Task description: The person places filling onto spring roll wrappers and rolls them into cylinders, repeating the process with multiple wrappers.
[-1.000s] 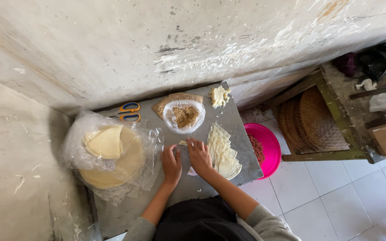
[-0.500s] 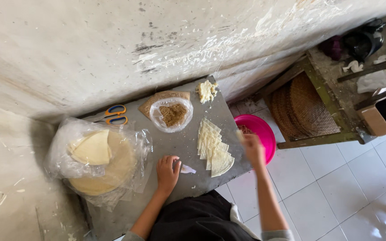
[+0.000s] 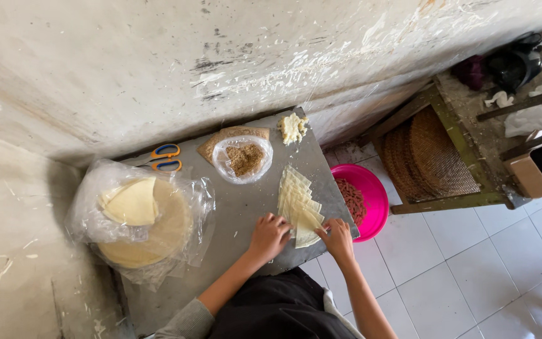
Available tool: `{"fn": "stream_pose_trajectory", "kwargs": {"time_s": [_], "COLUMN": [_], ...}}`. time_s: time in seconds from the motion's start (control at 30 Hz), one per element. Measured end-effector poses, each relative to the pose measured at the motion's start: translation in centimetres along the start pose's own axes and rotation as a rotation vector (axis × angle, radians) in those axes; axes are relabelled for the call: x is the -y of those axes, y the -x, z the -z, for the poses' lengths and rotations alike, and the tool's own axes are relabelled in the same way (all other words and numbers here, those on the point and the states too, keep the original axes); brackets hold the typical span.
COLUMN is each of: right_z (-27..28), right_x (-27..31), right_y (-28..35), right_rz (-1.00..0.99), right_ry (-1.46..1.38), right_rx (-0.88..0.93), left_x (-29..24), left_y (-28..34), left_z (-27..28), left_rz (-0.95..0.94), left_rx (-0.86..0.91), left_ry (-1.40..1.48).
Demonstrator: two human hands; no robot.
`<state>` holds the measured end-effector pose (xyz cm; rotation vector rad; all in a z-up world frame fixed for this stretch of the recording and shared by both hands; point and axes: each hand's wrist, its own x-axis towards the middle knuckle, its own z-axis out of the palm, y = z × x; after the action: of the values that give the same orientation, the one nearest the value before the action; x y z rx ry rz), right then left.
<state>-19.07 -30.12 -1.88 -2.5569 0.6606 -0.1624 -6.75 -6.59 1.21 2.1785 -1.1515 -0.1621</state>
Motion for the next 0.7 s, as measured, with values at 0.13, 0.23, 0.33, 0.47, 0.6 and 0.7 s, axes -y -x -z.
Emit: {"fn": "stream_pose_trajectory", "kwargs": {"time_s": [0.13,0.23,0.33,0.47,0.6,0.7], "right_z": [-0.6,2.0,5.5,6.4,2.9,0.1], "right_x": [-2.1,-2.2,1.0,8.8,15.7,17.3], "right_y": [-0.2,-0.5,-0.9,-2.9,-4.7,-5.7], "right_rz": [-0.210,-0.274,-0.202,-0.090,0.036,0.021], "right_ry": [-0.198,-0.236,-0.307,-0.598,-0.787,-0.875], "right_rx": [0.118,0.137,0.088,0.148,0.208,0.282], "left_x": [0.1,0.0,0.4,3.8,8.3,11.2], "left_y": [-0.5,0.2,0.9,0.0,0.1,-0.6], "left_z": [-1.1,-1.2,-2.1,-4.0,-3.3,-2.2], "left_rz": [0.013,0.042,0.151,0.643,0.769,0.772], "left_rx": [0.100,0.099,0.084,0.192,0.094,-0.151], "left_ry": [-0.147,-0.140,0.037,0.850,1.210,1.016]}}
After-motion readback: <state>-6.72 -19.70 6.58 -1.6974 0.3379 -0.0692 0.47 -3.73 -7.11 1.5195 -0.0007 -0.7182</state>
